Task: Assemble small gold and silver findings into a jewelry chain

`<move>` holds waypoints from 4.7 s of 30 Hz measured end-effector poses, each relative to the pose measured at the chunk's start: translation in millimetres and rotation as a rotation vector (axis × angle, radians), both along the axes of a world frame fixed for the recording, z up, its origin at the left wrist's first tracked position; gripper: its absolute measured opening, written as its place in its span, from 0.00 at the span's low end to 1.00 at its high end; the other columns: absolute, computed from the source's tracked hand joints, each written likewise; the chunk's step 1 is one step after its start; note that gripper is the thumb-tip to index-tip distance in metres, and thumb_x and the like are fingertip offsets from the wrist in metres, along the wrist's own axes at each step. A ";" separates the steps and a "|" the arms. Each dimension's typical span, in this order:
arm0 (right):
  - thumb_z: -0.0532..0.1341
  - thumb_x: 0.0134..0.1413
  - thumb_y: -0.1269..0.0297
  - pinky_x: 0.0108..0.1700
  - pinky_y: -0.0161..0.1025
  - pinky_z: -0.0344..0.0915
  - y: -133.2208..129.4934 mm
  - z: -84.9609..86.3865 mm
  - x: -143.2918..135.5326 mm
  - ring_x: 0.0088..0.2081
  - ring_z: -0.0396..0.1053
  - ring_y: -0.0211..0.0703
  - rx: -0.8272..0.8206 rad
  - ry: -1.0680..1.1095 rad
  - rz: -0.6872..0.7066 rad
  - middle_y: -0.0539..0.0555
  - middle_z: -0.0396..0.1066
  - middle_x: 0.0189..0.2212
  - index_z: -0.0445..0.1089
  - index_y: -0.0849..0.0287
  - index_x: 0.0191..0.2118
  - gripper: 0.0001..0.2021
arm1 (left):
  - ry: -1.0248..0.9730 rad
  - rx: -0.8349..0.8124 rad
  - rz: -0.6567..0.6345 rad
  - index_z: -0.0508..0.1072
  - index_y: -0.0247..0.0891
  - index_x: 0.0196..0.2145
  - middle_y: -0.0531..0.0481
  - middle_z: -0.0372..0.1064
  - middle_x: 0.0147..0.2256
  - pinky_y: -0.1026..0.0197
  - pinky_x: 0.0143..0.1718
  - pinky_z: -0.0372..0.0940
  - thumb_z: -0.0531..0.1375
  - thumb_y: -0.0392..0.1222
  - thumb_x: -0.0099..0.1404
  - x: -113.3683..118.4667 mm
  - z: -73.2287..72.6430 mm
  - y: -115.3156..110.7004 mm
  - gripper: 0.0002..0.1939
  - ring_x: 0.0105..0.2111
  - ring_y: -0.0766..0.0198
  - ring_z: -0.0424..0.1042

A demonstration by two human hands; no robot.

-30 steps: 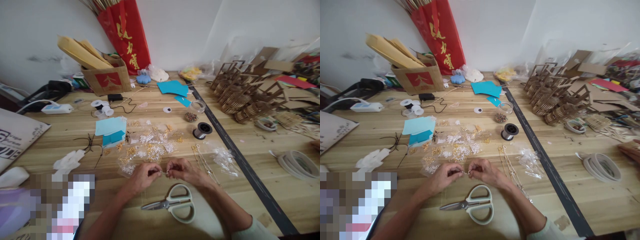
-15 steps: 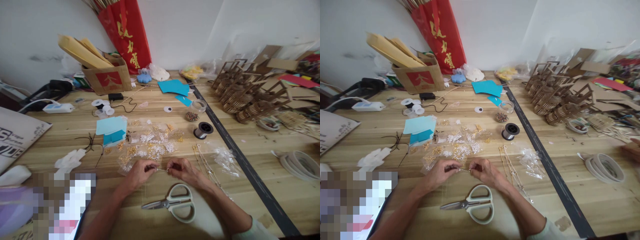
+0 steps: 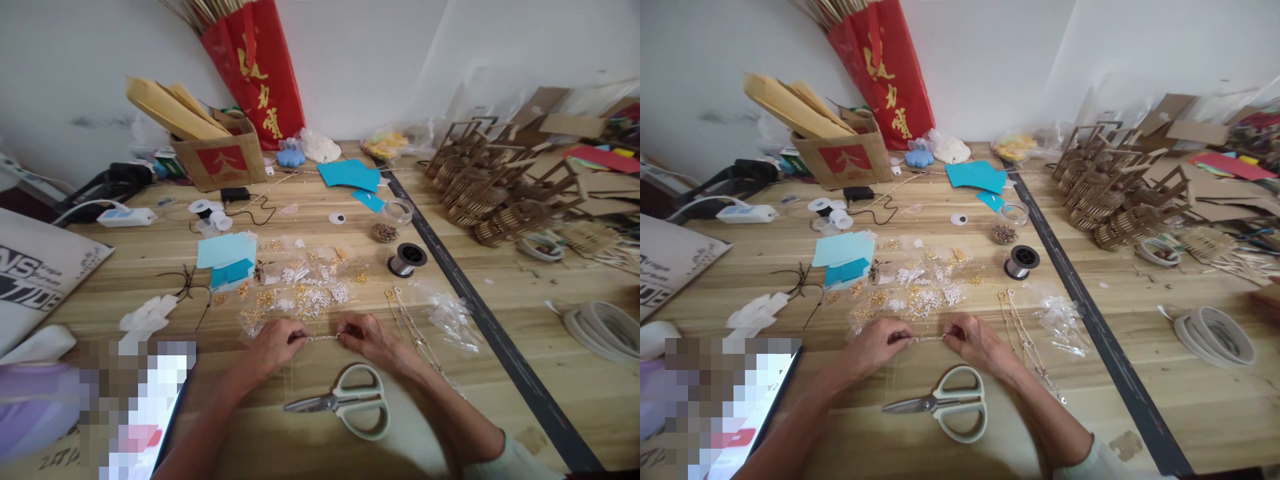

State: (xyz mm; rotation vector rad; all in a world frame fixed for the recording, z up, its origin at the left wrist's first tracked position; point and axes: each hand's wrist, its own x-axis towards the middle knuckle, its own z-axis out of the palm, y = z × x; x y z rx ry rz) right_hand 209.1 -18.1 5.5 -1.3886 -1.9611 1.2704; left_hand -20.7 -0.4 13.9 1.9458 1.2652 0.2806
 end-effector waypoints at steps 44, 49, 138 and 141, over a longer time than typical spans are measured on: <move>0.50 0.64 0.69 0.30 0.37 0.52 -16.0 1.0 -19.4 0.30 0.71 0.44 0.309 -0.717 -0.047 0.57 0.74 0.32 0.64 0.58 0.38 0.06 | 0.286 0.131 -0.084 0.70 0.38 0.31 0.49 0.72 0.32 0.62 0.34 0.58 0.54 0.34 0.63 15.3 -6.7 -18.8 0.06 0.33 0.60 0.70; 0.50 0.64 0.71 0.29 0.36 0.53 -16.6 7.4 -25.2 0.33 0.72 0.43 0.321 -0.782 0.012 0.56 0.74 0.36 0.63 0.58 0.40 0.05 | 0.281 0.171 -0.120 0.70 0.38 0.31 0.49 0.72 0.33 0.61 0.36 0.59 0.52 0.34 0.66 15.4 -10.2 -18.5 0.09 0.34 0.60 0.71; 0.52 0.63 0.73 0.29 0.33 0.53 -7.0 -15.4 -12.9 0.29 0.67 0.35 0.460 -0.552 0.074 0.50 0.68 0.34 0.67 0.58 0.39 0.07 | 0.245 0.178 -0.189 0.73 0.37 0.30 0.49 0.71 0.31 0.62 0.36 0.60 0.53 0.33 0.65 -0.1 -10.1 -18.5 0.10 0.32 0.62 0.69; 0.52 0.63 0.72 0.30 0.33 0.56 -5.7 -12.8 -10.7 0.30 0.68 0.36 0.413 -0.493 0.054 0.51 0.69 0.35 0.67 0.58 0.42 0.08 | 0.249 0.165 -0.192 0.73 0.37 0.30 0.49 0.71 0.31 0.62 0.35 0.59 0.52 0.33 0.65 -0.4 -9.2 -17.8 0.11 0.32 0.62 0.69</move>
